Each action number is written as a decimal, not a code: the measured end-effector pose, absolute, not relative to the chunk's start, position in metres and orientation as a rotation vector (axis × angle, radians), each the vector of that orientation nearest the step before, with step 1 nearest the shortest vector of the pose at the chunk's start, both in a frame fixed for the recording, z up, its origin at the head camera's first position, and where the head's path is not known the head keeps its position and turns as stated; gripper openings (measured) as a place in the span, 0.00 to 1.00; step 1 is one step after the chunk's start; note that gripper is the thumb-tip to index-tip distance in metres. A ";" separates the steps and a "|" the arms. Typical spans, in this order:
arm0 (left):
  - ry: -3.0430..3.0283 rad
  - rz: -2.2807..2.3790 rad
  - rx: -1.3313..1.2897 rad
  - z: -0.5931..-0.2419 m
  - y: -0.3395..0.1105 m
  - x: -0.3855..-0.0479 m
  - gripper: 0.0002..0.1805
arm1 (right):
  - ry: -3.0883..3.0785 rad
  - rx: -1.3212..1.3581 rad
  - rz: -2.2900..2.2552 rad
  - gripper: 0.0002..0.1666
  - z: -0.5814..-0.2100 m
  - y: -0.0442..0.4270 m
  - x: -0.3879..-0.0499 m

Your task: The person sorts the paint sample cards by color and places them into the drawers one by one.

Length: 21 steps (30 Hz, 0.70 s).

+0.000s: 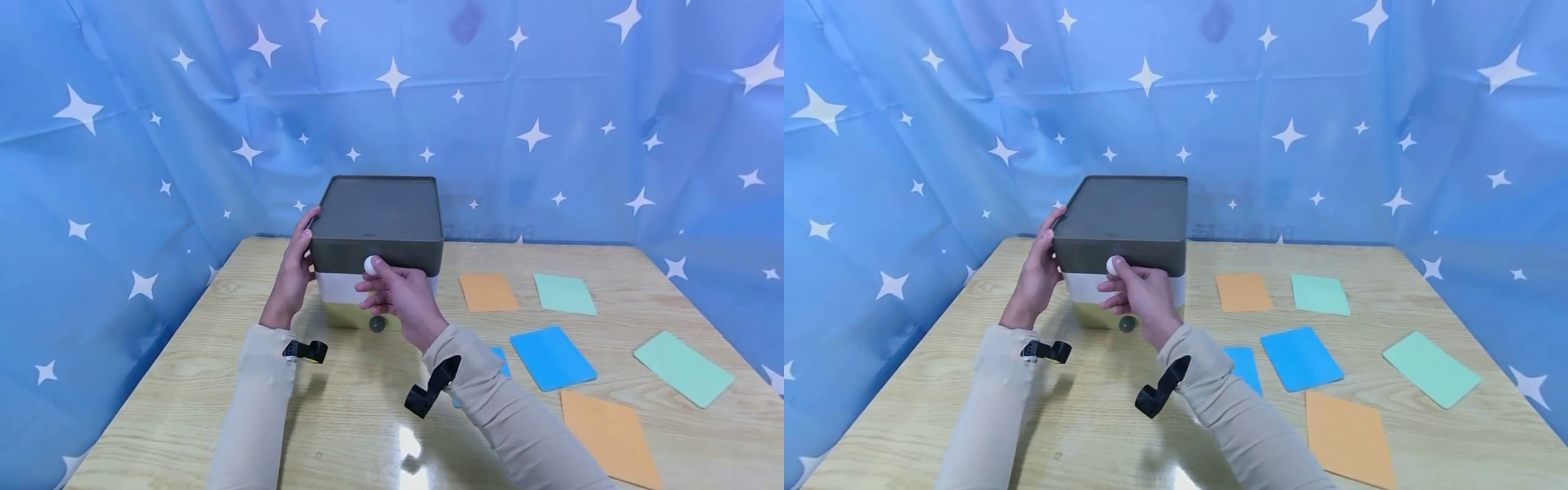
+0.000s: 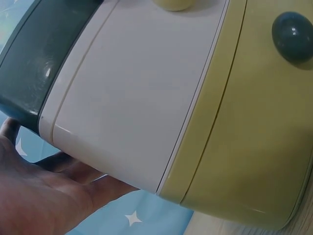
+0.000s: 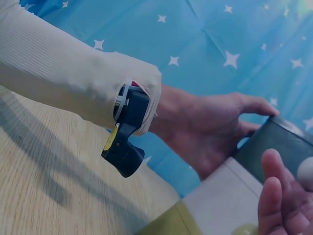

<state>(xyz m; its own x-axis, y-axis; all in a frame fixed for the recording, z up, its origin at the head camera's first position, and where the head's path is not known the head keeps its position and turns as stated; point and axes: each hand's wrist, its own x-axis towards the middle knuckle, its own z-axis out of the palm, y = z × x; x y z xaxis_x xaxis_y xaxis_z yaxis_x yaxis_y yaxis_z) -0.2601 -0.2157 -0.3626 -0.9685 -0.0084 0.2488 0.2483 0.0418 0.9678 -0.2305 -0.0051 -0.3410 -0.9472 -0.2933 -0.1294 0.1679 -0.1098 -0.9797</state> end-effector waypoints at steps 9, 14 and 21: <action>-2.118 -2.080 -0.286 -0.364 -0.216 -0.260 0.27 | 1.879 -0.135 -2.140 0.26 -0.345 -0.004 -0.226; -2.089 -2.090 -0.296 -0.363 -0.224 -0.256 0.27 | 1.860 -0.194 -2.133 0.28 -0.344 -0.008 -0.220; -2.081 -2.128 -0.352 -0.361 -0.223 -0.260 0.28 | 1.889 -0.193 -2.129 0.28 -0.342 -0.003 -0.211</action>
